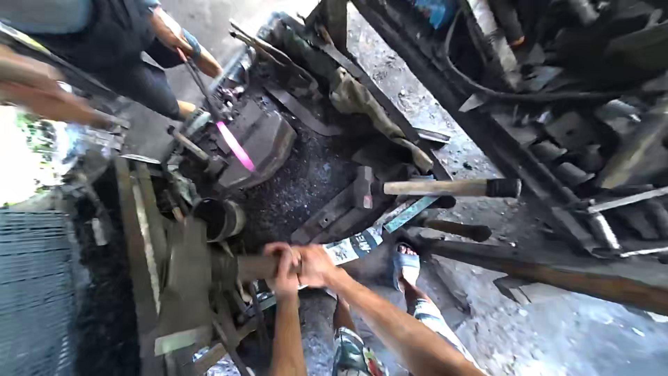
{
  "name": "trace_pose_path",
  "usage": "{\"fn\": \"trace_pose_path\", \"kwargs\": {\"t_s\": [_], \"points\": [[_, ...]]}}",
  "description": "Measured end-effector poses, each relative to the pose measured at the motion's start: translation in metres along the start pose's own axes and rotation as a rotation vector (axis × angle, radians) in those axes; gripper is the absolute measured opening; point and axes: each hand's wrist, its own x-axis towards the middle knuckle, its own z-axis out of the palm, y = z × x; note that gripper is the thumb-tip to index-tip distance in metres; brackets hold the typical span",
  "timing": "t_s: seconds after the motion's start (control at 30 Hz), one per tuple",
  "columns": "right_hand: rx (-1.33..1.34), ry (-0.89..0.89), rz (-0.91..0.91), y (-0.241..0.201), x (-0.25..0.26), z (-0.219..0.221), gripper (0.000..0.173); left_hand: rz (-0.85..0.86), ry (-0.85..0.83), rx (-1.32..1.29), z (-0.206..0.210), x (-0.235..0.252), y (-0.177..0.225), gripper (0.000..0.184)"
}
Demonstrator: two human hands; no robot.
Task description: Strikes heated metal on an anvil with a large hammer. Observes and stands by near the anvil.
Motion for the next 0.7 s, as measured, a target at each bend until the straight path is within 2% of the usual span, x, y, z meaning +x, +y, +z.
{"fn": "trace_pose_path", "kwargs": {"t_s": [0.1, 0.2, 0.27, 0.3, 0.33, 0.37, 0.4, 0.43, 0.53, 0.57, 0.6, 0.63, 0.7], "points": [[0.069, 0.138, -0.420, -0.107, -0.039, -0.041, 0.046, 0.296, -0.160, 0.185, 0.035, -0.012, 0.143, 0.024], [0.169, 0.314, -0.759, -0.226, -0.034, -0.091, 0.045, 0.440, -0.396, 0.272, 0.052, 0.027, 0.276, 0.029], [0.115, 0.444, -0.905, -0.285, -0.013, -0.126, 0.040, 0.572, -0.462, 0.393, 0.071, 0.066, 0.337, 0.030], [0.097, 0.515, -0.963, -0.303, 0.003, -0.142, 0.039, 0.629, -0.461, 0.426, 0.079, 0.086, 0.351, 0.033], [0.097, 0.559, -0.986, -0.308, 0.022, -0.153, 0.043, 0.634, -0.450, 0.424, 0.083, 0.106, 0.349, 0.035], [0.107, 0.574, -0.978, -0.296, 0.044, -0.158, 0.048, 0.579, -0.405, 0.393, 0.086, 0.123, 0.330, 0.035], [0.114, 0.569, -0.921, -0.264, 0.069, -0.151, 0.051, 0.487, -0.280, 0.362, 0.089, 0.133, 0.287, 0.035], [0.111, 0.525, -0.772, -0.211, 0.089, -0.130, 0.052, 0.380, -0.193, 0.317, 0.076, 0.140, 0.224, 0.036], [0.205, 0.224, -0.053, -0.011, 0.098, -0.008, 0.032, -0.015, -0.021, 0.249, -0.017, 0.111, -0.020, 0.020], [0.238, 0.122, 0.152, 0.029, 0.089, 0.018, 0.036, -0.161, 0.070, 0.242, -0.029, 0.093, -0.068, 0.017], [0.216, 0.058, 0.256, 0.053, 0.079, 0.027, 0.043, -0.262, 0.127, 0.237, -0.026, 0.076, -0.089, 0.017], [0.176, 0.019, 0.252, 0.059, 0.061, 0.029, 0.046, -0.278, 0.148, 0.215, -0.017, 0.055, -0.083, 0.017], [0.133, -0.006, 0.126, 0.026, 0.007, 0.024, 0.045, -0.166, 0.109, 0.114, 0.003, 0.004, -0.023, 0.020]]}}
